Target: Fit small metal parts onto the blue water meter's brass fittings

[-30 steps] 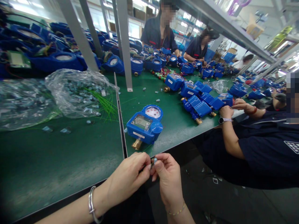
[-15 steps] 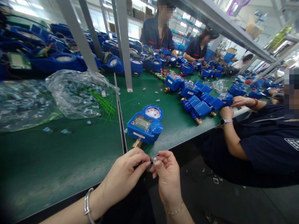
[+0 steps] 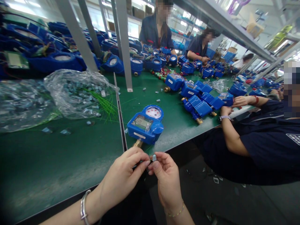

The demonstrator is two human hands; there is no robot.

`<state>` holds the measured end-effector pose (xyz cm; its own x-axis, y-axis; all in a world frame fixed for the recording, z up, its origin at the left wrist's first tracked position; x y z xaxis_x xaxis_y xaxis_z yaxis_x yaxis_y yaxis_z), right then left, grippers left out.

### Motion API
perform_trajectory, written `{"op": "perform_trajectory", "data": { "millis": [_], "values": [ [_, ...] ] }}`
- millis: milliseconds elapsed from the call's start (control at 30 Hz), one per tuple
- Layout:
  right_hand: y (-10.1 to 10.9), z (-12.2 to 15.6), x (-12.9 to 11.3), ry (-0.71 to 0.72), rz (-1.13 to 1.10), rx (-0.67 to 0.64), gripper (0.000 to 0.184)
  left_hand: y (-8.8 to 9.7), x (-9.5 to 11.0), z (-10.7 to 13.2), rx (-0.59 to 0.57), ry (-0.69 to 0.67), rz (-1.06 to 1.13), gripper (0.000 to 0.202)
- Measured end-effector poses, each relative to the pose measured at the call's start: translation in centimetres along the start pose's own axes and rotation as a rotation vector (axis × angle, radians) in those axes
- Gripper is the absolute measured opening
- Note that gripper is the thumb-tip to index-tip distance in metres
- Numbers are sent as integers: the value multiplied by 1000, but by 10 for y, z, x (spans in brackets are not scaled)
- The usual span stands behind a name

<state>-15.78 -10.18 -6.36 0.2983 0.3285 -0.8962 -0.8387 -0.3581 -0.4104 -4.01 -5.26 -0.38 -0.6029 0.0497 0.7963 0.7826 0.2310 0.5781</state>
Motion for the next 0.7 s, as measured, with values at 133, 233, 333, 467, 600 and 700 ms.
{"op": "perform_trajectory", "data": {
  "millis": [133,233,333,467,600,700],
  "values": [
    [-1,-1,5,-70,-151,5,22,1,3,0,-3,0,-18,17],
    [-1,-1,5,-61,-173,6,21,1,4,0,-3,-7,-29,18],
    [0,0,1,7,-113,16,21,0,4,-1,5,-8,-32,17],
    [2,2,-2,49,-29,30,25,2,5,-2,20,-11,-62,16],
    [0,2,1,6,-68,36,22,1,7,-1,-60,-50,-108,21],
    [-3,3,5,-29,-107,37,20,1,7,0,-80,-70,-112,22]
  ]
}}
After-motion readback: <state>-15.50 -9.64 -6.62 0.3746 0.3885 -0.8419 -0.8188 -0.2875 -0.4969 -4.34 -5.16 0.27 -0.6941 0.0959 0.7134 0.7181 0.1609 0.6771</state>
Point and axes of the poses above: each hand's wrist, its own z-axis away from the middle knuckle, its own y-axis out of the back of the hand, x = y × z, the point moved 5 cm from there along -z, towards the middle knuckle, and after that the axes turned 1 degree about -y, right-handed, at the moved point
